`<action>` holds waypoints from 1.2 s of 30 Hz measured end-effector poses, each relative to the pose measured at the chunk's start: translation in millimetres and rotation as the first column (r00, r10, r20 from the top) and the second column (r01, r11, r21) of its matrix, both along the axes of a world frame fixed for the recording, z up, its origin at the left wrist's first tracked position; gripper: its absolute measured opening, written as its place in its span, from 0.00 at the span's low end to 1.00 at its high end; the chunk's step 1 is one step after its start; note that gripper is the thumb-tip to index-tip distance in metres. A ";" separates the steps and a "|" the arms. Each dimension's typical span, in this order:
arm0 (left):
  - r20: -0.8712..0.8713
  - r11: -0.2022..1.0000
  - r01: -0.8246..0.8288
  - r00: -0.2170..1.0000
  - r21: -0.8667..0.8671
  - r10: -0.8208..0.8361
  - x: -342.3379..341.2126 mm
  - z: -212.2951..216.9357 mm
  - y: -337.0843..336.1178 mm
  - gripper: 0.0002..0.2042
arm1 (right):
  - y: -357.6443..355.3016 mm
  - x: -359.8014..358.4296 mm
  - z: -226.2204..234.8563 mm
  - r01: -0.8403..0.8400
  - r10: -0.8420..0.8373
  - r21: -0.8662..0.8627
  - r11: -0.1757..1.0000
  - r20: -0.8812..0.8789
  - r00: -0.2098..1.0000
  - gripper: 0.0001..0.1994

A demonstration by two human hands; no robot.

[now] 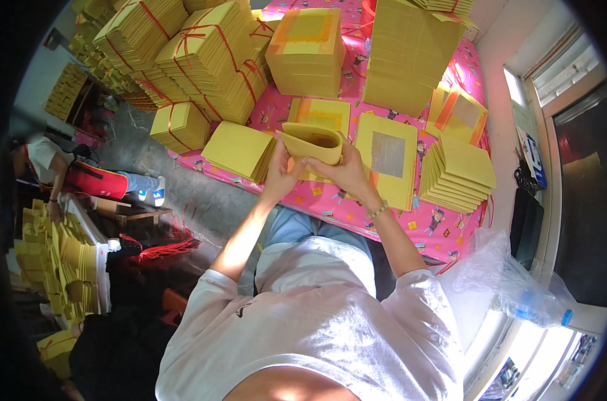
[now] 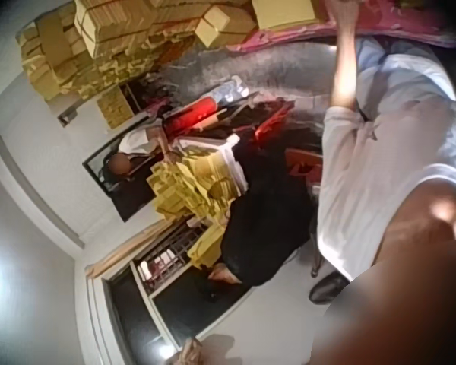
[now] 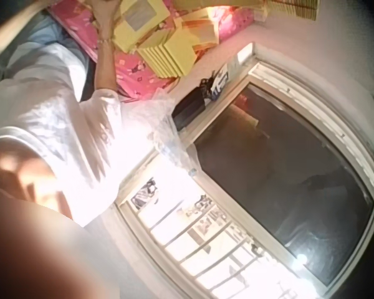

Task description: The person folds yellow paper sheets into small packets by hand. They pick up a sheet, fold it, and place it into a stack. The person briefly handles a green cloth before resuming the folding task. The workspace is filled with stacks of yellow paper.

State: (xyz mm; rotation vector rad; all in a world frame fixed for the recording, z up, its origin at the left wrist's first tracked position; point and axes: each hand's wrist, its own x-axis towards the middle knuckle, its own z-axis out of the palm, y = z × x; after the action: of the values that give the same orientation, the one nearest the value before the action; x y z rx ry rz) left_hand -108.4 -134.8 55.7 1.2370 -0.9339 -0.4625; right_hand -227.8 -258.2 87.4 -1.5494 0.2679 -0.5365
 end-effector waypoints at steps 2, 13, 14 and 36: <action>-0.029 1.000 0.015 0.999 0.006 -0.014 -0.9 -4.8 -1.4 0.21 | -2.4 1.2 -12.9 0.055 -0.056 -0.038 0.998 -0.014 0.998 0.24; -0.233 0.986 0.125 0.968 0.111 -0.096 6.3 31.6 -2.9 0.20 | -15.5 0.1 34.4 0.076 -0.069 0.027 0.997 -0.194 0.979 0.22; -0.285 0.980 0.151 0.952 0.131 -0.109 4.7 41.8 -3.1 0.20 | -18.2 0.1 36.3 0.075 -0.062 0.053 0.996 -0.208 0.976 0.22; -0.632 0.924 0.294 0.771 0.243 -0.079 -1.1 77.0 -9.6 0.19 | -23.0 -2.4 37.8 0.076 0.057 0.520 0.851 -0.234 0.971 0.23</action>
State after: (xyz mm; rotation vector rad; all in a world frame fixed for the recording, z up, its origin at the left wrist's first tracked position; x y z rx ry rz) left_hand -109.5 -144.4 132.7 1.1722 -0.4179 -1.1520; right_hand -230.2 -281.2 125.1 -1.0690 0.5629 -0.2449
